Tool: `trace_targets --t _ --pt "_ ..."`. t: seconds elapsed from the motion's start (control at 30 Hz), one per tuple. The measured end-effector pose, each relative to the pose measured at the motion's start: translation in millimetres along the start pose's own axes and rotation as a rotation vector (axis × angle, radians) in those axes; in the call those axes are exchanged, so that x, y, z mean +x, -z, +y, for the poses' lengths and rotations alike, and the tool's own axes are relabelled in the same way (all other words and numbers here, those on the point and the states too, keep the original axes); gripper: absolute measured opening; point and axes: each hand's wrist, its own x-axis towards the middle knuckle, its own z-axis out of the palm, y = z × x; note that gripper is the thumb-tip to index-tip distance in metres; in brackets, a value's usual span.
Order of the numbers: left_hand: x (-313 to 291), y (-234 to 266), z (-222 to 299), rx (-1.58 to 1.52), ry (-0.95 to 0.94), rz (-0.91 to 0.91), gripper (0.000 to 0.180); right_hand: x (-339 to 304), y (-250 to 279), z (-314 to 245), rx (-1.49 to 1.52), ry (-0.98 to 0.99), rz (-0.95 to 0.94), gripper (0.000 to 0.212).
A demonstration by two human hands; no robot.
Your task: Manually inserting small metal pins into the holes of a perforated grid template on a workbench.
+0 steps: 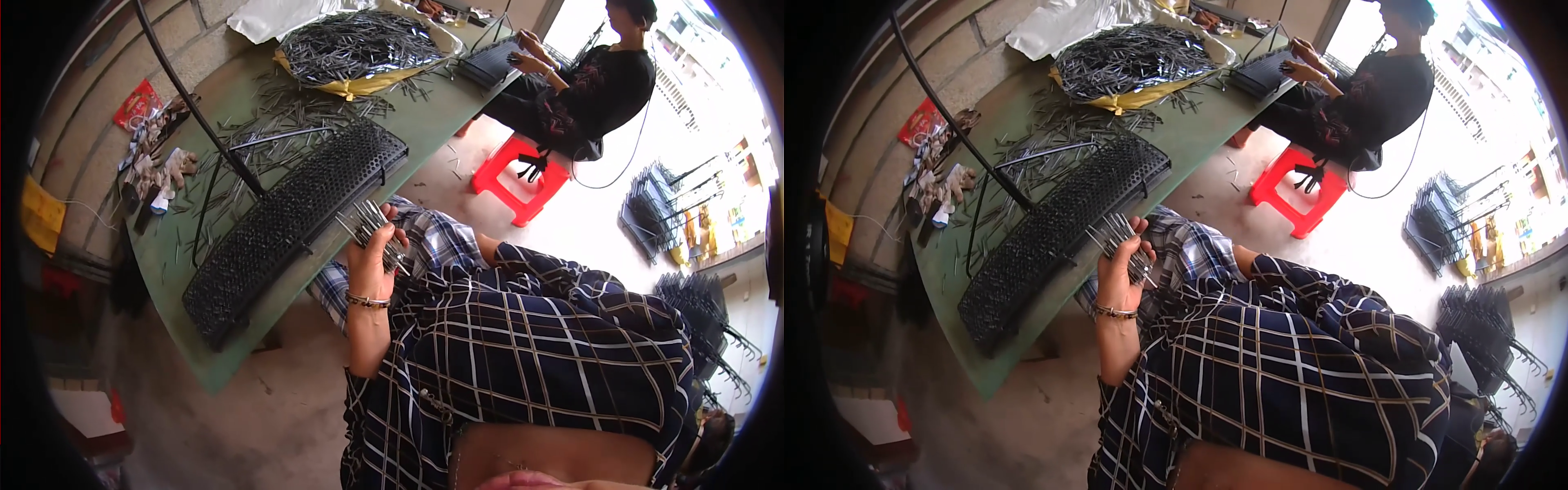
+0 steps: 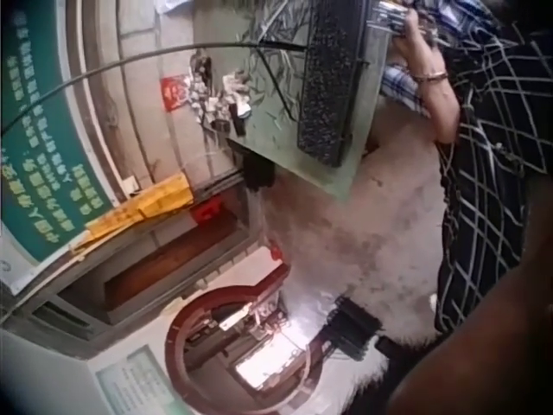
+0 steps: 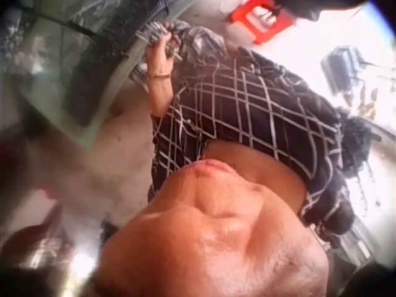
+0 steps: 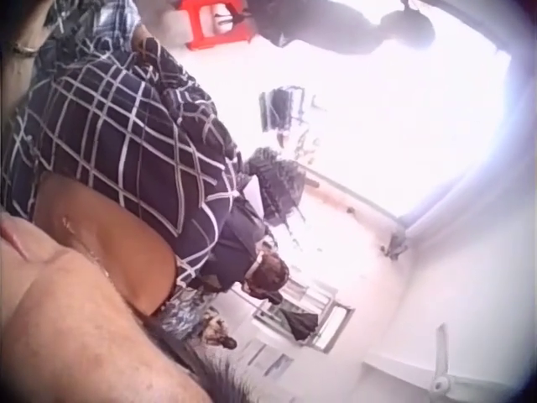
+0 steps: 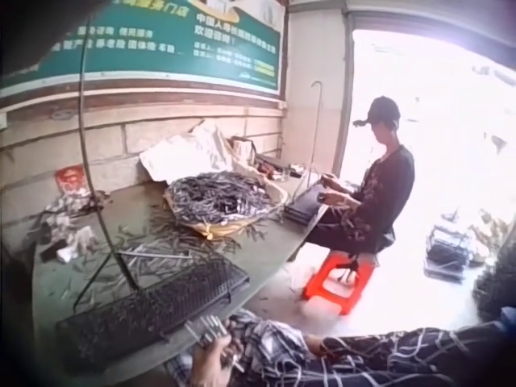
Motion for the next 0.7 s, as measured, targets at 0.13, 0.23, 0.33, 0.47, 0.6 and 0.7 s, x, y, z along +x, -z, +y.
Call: trace_targets --t 0.13,0.23,0.33,0.47,0.6,0.7 --pt "-3 -5 1 -0.012 0.036 -0.006 0.031 -5 15 -22 0.256 0.096 0.004 0.045" --pt "-2 -3 0 -0.022 0.061 0.004 0.031 -6 17 -23 0.283 0.249 0.034 0.06" --pt "-1 -7 -2 -0.03 0.072 0.006 0.033 -22 39 -74 0.454 0.082 -0.04 0.063" --pt "2 -13 -7 -0.03 0.084 -0.01 0.033 -21 24 -20 0.187 0.166 0.051 0.057" --pt "3 -16 -5 -0.033 0.127 -0.031 0.032 3 17 -13 0.336 0.037 0.001 0.042" --pt "1 -16 -4 -0.031 0.099 -0.007 0.032 6 13 -19 0.587 -0.076 0.024 0.038"
